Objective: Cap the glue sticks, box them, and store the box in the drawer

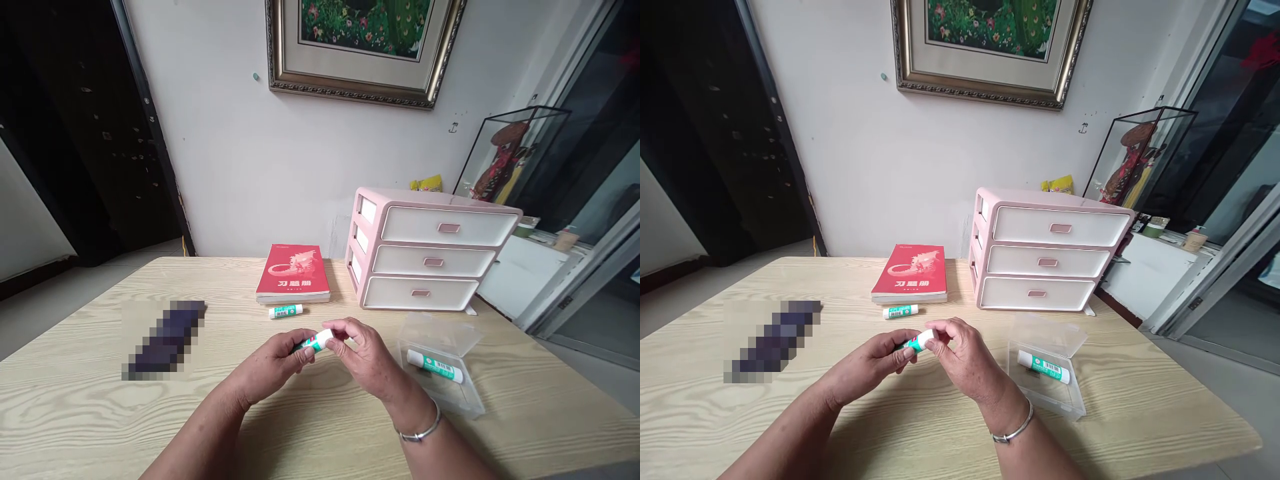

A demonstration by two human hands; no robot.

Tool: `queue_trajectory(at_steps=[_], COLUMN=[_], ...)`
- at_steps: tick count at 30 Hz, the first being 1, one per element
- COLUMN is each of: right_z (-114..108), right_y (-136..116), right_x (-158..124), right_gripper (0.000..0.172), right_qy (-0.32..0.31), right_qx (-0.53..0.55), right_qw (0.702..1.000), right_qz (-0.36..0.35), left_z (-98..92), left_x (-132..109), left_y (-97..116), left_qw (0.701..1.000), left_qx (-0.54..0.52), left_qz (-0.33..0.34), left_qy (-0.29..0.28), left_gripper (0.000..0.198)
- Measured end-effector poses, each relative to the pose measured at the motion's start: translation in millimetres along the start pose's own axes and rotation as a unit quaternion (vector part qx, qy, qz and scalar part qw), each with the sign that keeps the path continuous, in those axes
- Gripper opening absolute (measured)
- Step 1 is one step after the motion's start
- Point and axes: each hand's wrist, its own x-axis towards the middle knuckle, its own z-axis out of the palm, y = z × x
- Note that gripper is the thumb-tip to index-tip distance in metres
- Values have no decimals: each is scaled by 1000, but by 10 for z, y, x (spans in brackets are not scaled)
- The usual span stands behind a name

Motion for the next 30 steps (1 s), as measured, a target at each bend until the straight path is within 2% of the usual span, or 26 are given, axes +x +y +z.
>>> queue_trajectory(at_steps=[5,9,12,14,16,18,20,22,24,28,30], right_z=[55,54,48,67,113,180,241,270,255,150,122], right_y=[57,7,-51,-57,-23,45,123,176,179,72,29], right_x=[2,-10,-41,-57,-53,-25,12,37,38,-2,-12], right_gripper=[21,19,19,19,19,22,30,36,38,29,28], right_qy=[14,-3,-24,-27,-13,19,50,62,51,-14,-33], right_qx=[-13,-22,-48,-63,-56,-33,-6,15,32,38,26], right_qw=[1000,1000,998,996,998,999,995,989,989,998,999], right_qz=[16,-7,-39,-49,-31,17,83,132,134,48,21], left_z=[31,9,-20,-15,29,110,192,231,201,41,20], left_x=[17,11,10,17,34,60,85,97,89,34,24], left_y=[-16,-30,-66,-87,-97,-97,-94,-91,-88,-79,-70], left_qw=[1000,998,990,987,995,999,982,965,972,999,999], left_qx=[20,-54,-131,-143,-84,33,156,222,203,48,34], left_qz=[7,-5,-17,-17,2,37,61,64,56,17,9], left_qy=[0,-16,-51,-66,-48,16,91,127,108,-3,-21], left_gripper=[40,32,34,37,36,32,29,29,29,32,34])
